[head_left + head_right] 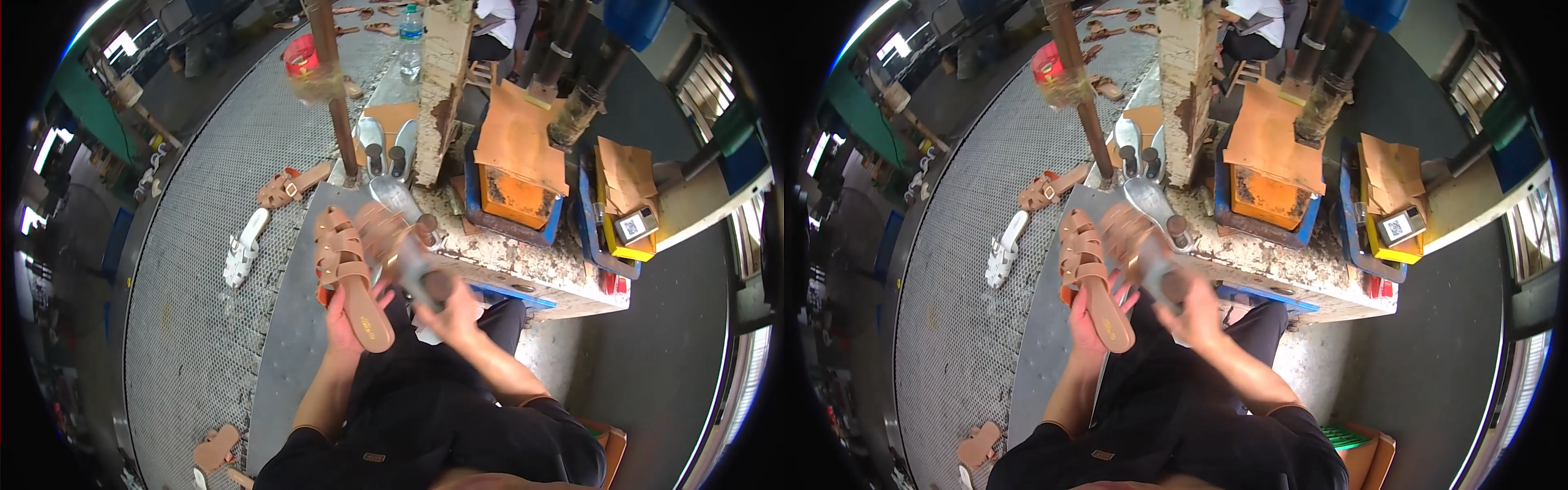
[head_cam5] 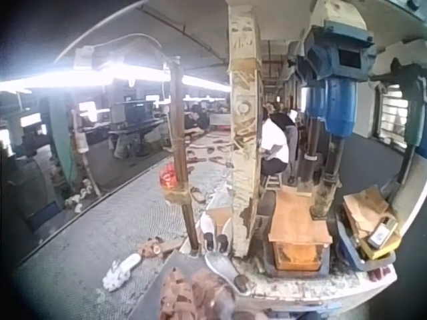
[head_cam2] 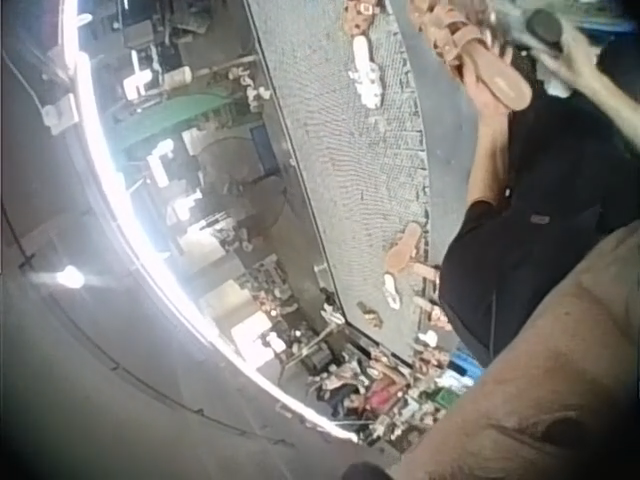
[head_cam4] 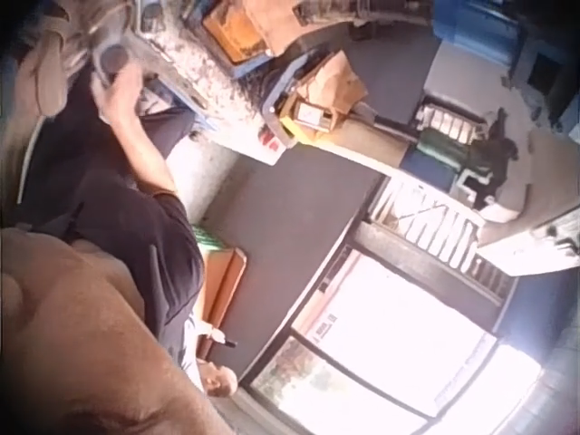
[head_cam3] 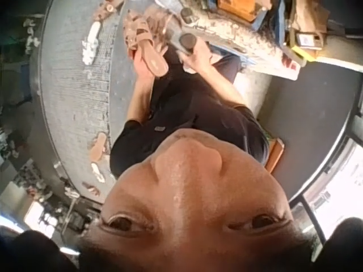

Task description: Placing sandals onto a stamping machine and returning them to the conveyor belt.

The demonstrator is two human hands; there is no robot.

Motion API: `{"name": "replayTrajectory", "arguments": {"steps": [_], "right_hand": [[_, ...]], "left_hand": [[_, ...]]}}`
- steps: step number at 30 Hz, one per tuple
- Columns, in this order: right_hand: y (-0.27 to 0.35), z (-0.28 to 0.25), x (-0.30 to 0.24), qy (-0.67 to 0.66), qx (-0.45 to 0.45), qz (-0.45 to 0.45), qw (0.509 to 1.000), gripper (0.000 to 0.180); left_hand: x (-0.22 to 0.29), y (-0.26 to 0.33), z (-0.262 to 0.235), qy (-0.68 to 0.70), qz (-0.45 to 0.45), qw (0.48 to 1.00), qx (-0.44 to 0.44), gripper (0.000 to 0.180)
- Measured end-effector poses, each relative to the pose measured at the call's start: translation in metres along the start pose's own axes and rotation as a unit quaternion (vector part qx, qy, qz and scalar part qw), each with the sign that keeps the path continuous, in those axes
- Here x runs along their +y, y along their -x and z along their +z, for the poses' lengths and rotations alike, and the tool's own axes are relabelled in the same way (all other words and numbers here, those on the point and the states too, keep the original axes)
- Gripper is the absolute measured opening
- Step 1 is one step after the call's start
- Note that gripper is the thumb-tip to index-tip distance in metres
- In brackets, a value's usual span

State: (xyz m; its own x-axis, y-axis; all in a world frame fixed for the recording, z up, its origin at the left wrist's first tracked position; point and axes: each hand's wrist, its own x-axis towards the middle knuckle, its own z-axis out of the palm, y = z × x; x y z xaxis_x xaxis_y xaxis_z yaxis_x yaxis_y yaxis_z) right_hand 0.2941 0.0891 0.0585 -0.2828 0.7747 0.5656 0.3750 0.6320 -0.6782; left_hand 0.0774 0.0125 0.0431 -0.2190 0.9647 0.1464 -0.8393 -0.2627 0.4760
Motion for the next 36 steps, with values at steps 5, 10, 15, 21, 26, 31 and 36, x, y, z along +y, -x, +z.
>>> {"name": "replayTrajectory", "arguments": {"steps": [5, 10, 15, 21, 26, 31, 36], "right_hand": [[0.039, 0.093, -0.026, -0.115, -0.137, -0.246, 0.953, 0.071], [0.072, 0.100, -0.053, -0.244, -0.273, -0.270, 0.891, 0.064], [0.088, 0.093, -0.064, -0.266, -0.273, -0.176, 0.907, 0.071], [0.086, 0.077, -0.064, -0.271, -0.214, -0.060, 0.937, 0.065], [0.075, 0.073, -0.061, -0.249, -0.075, -0.084, 0.962, 0.063], [0.041, 0.061, -0.051, -0.164, 0.027, -0.051, 0.985, 0.069], [0.036, 0.047, -0.030, -0.145, 0.064, -0.072, 0.985, 0.078]], "left_hand": [[0.077, 0.063, -0.087, -0.038, 0.138, 0.972, 0.184, 0.050], [0.223, 0.191, -0.186, -0.119, 0.366, 0.858, 0.341, 0.047], [0.266, 0.258, -0.235, -0.160, 0.431, 0.820, 0.340, 0.042], [0.112, 0.079, -0.082, -0.150, 0.353, 0.914, 0.136, 0.065], [0.047, 0.026, -0.037, 0.011, 0.192, 0.980, 0.055, 0.077], [-0.022, 0.010, 0.005, -0.046, 0.064, 0.997, -0.012, 0.068], [-0.048, 0.005, 0.027, -0.054, 0.004, 0.998, -0.013, 0.068]]}}
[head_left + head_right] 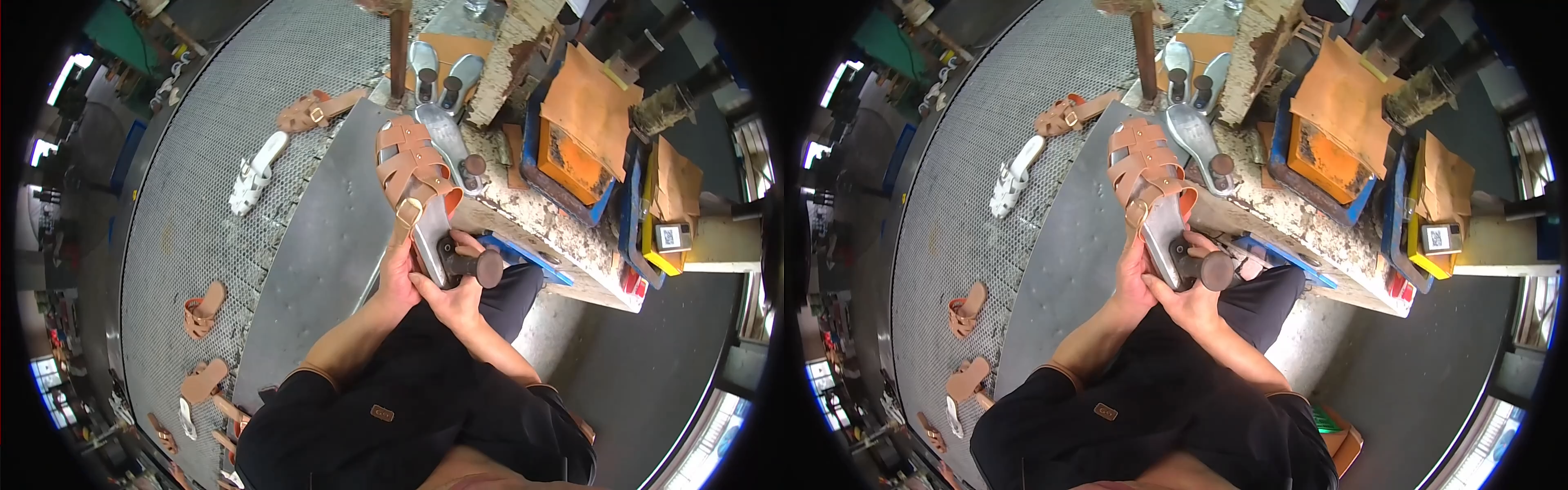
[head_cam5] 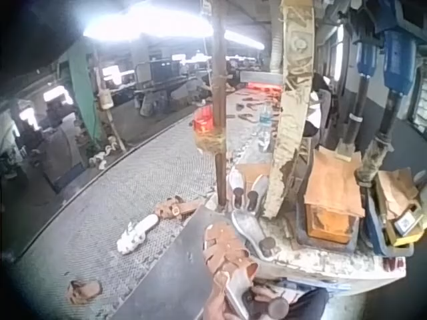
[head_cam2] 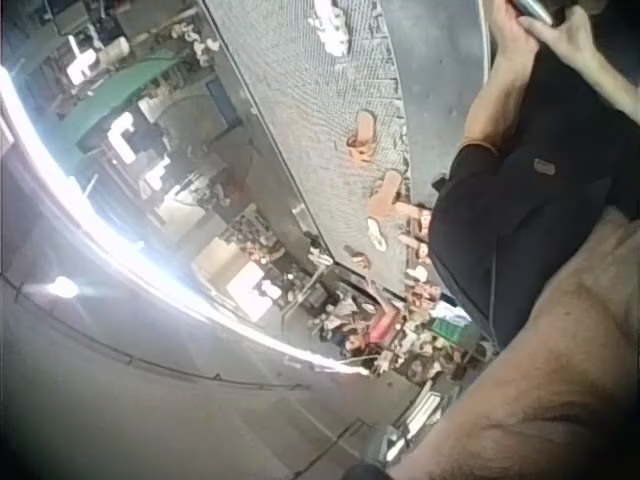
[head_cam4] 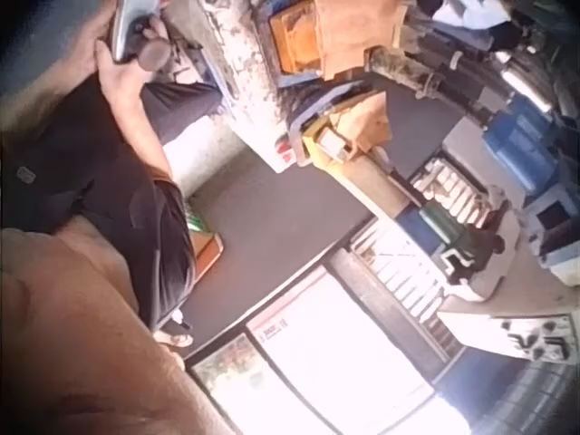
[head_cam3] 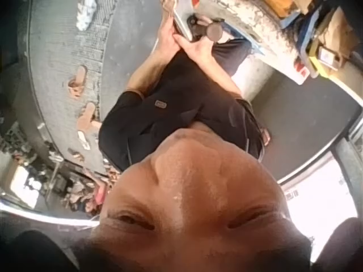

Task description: Placing sandals onto a stamping machine and returning them to the conveyor belt.

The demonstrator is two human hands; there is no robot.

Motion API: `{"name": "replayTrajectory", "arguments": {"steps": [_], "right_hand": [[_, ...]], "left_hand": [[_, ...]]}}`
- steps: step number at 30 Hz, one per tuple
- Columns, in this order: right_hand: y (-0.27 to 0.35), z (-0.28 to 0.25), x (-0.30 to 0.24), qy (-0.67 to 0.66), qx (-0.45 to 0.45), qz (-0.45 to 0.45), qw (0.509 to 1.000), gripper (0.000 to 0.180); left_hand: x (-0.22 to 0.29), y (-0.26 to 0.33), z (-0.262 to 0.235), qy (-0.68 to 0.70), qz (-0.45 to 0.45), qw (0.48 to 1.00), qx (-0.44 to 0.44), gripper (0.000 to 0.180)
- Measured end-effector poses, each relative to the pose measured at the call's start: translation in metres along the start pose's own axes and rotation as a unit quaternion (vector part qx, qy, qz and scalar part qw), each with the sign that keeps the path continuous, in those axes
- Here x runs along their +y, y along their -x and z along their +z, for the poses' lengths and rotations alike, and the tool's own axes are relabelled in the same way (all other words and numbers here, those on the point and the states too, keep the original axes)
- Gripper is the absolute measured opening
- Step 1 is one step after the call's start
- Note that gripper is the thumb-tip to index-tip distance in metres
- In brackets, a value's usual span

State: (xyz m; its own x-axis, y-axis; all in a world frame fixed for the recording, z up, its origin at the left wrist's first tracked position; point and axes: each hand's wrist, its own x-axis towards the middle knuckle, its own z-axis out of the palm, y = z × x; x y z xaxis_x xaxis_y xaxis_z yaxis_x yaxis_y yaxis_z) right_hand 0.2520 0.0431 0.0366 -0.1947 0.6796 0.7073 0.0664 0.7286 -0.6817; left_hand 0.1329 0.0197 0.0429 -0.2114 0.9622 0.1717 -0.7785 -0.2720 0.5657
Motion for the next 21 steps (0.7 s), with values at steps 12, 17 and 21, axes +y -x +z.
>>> {"name": "replayTrajectory", "arguments": {"steps": [12, 17, 21], "right_hand": [[-0.098, -0.093, 0.051, 0.146, 0.116, 0.116, 0.976, 0.056], [-0.183, -0.138, 0.102, 0.335, 0.252, 0.084, 0.904, 0.072], [-0.217, -0.150, 0.153, 0.406, 0.259, 0.073, 0.873, 0.072]], "left_hand": [[-0.030, -0.063, 0.013, 0.068, -0.106, 0.990, -0.056, 0.063], [-0.009, -0.052, -0.040, -0.056, -0.094, 0.994, 0.022, 0.058], [0.008, -0.030, -0.060, -0.072, -0.100, 0.987, 0.100, 0.053]]}}
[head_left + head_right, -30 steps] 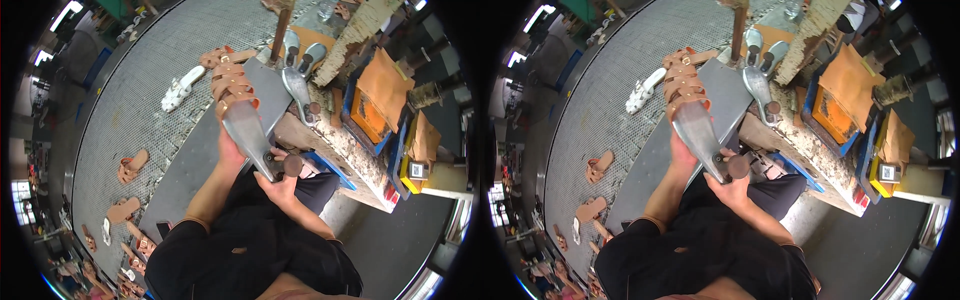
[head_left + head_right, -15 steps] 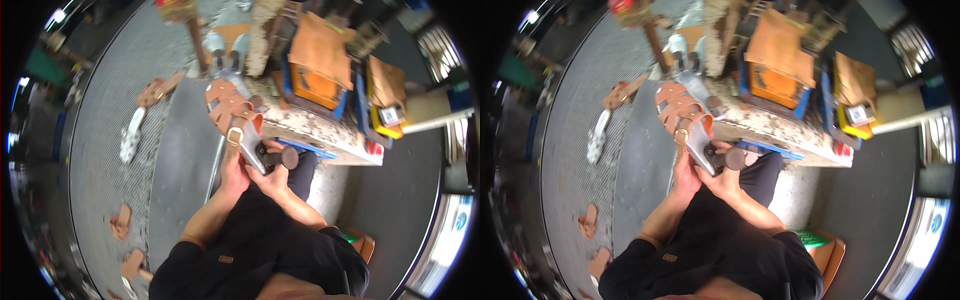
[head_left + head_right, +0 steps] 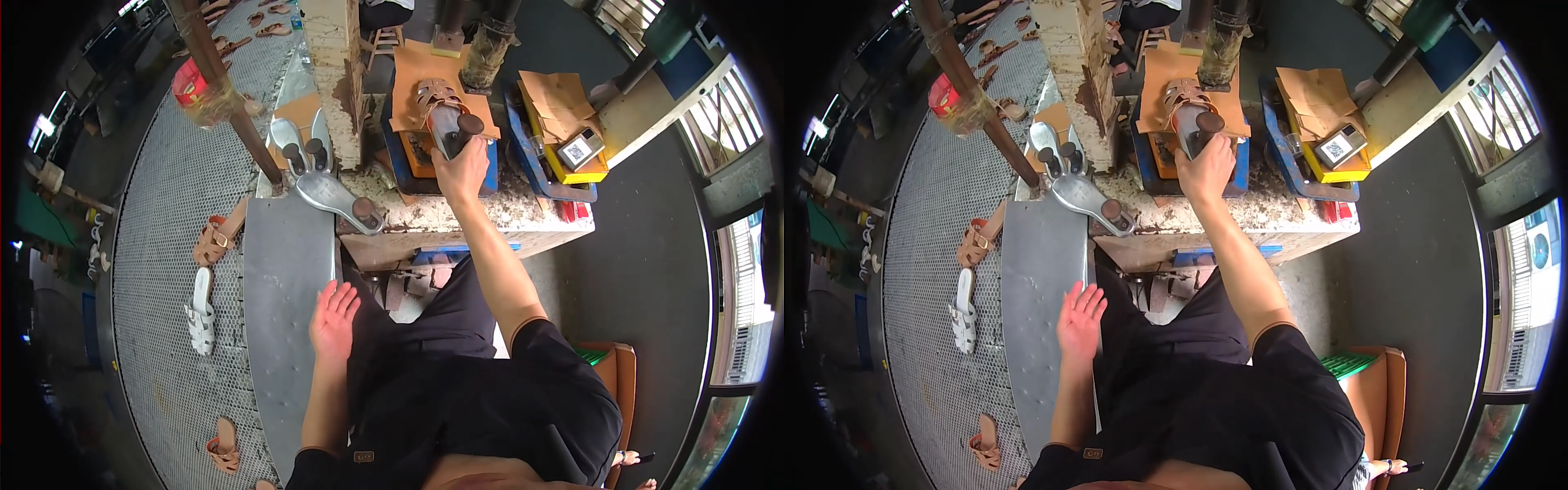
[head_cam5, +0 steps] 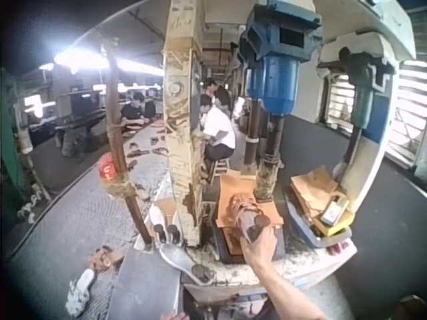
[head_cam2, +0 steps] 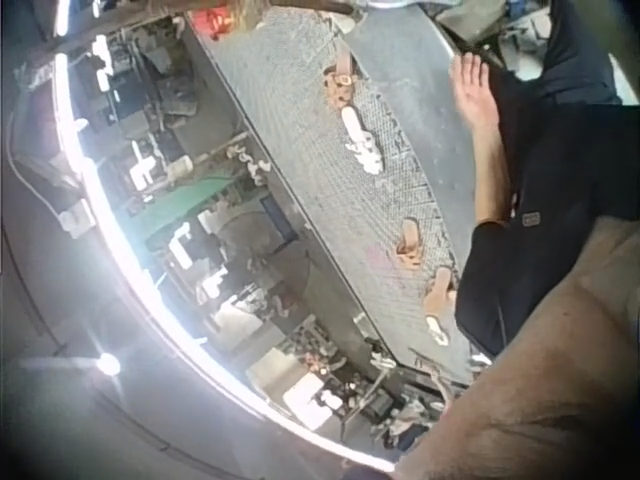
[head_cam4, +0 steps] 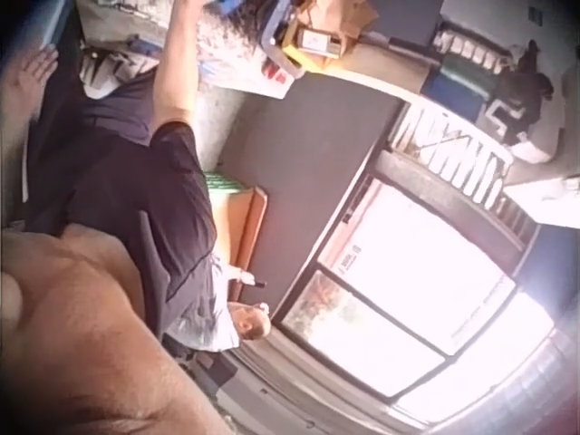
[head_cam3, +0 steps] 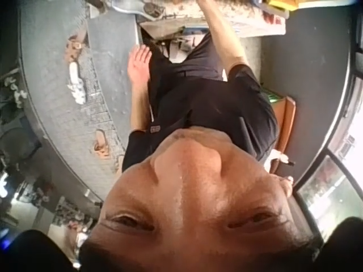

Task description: Placing sandals onto a stamping machine and returning them to the conveyor belt.

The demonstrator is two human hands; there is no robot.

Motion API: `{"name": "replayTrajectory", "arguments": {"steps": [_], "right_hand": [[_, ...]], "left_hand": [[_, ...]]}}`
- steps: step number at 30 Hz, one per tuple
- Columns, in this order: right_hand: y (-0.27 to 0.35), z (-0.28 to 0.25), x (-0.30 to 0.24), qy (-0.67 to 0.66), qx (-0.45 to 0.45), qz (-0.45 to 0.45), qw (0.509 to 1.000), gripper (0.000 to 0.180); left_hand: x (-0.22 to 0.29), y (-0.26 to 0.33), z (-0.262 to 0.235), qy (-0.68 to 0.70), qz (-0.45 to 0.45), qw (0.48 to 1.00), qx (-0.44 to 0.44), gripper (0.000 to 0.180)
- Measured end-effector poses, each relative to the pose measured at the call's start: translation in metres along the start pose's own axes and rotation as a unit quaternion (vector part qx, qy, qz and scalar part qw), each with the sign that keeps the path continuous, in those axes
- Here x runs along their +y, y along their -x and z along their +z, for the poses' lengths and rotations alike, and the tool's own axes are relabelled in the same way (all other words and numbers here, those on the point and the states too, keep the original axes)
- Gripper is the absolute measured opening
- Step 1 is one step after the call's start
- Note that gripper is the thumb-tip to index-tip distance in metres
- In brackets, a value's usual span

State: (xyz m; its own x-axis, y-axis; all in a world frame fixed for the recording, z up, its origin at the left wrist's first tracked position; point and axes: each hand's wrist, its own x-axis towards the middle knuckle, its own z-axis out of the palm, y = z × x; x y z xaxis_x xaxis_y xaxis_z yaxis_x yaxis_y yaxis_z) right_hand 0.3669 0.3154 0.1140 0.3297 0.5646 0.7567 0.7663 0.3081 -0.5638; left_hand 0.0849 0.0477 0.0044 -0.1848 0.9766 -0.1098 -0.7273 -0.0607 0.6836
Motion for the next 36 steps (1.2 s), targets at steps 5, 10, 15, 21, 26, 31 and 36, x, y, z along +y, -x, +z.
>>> {"name": "replayTrajectory", "arguments": {"steps": [5, 10, 15, 21, 26, 31, 36], "right_hand": [[-0.020, 0.035, -0.021, 0.105, 0.027, 0.004, 0.994, 0.069], [0.021, -0.018, -0.029, 0.103, 0.077, -0.112, 0.985, 0.085], [0.153, -0.076, -0.062, -0.129, -0.052, -0.204, 0.969, 0.056], [0.294, -0.089, -0.058, -0.221, -0.354, -0.140, 0.898, 0.035], [0.345, -0.086, -0.057, -0.245, -0.443, -0.041, 0.861, 0.028], [0.350, -0.087, -0.057, -0.257, -0.479, -0.026, 0.839, 0.026], [0.354, -0.076, -0.046, -0.246, -0.484, 0.004, 0.840, 0.025]], "left_hand": [[0.037, 0.010, -0.056, -0.101, 0.067, 0.985, 0.127, 0.051], [0.122, -0.003, -0.168, -0.369, 0.306, 0.825, 0.299, 0.049], [0.217, 0.010, -0.270, -0.636, 0.221, 0.484, 0.559, 0.066], [0.264, 0.006, -0.294, -0.589, -0.042, 0.481, 0.648, 0.082], [0.282, 0.001, -0.286, -0.605, -0.048, 0.461, 0.647, 0.073], [0.322, 0.007, -0.323, -0.604, 0.056, 0.445, 0.658, 0.048], [0.360, -0.017, -0.310, -0.637, 0.204, 0.346, 0.658, 0.047]]}}
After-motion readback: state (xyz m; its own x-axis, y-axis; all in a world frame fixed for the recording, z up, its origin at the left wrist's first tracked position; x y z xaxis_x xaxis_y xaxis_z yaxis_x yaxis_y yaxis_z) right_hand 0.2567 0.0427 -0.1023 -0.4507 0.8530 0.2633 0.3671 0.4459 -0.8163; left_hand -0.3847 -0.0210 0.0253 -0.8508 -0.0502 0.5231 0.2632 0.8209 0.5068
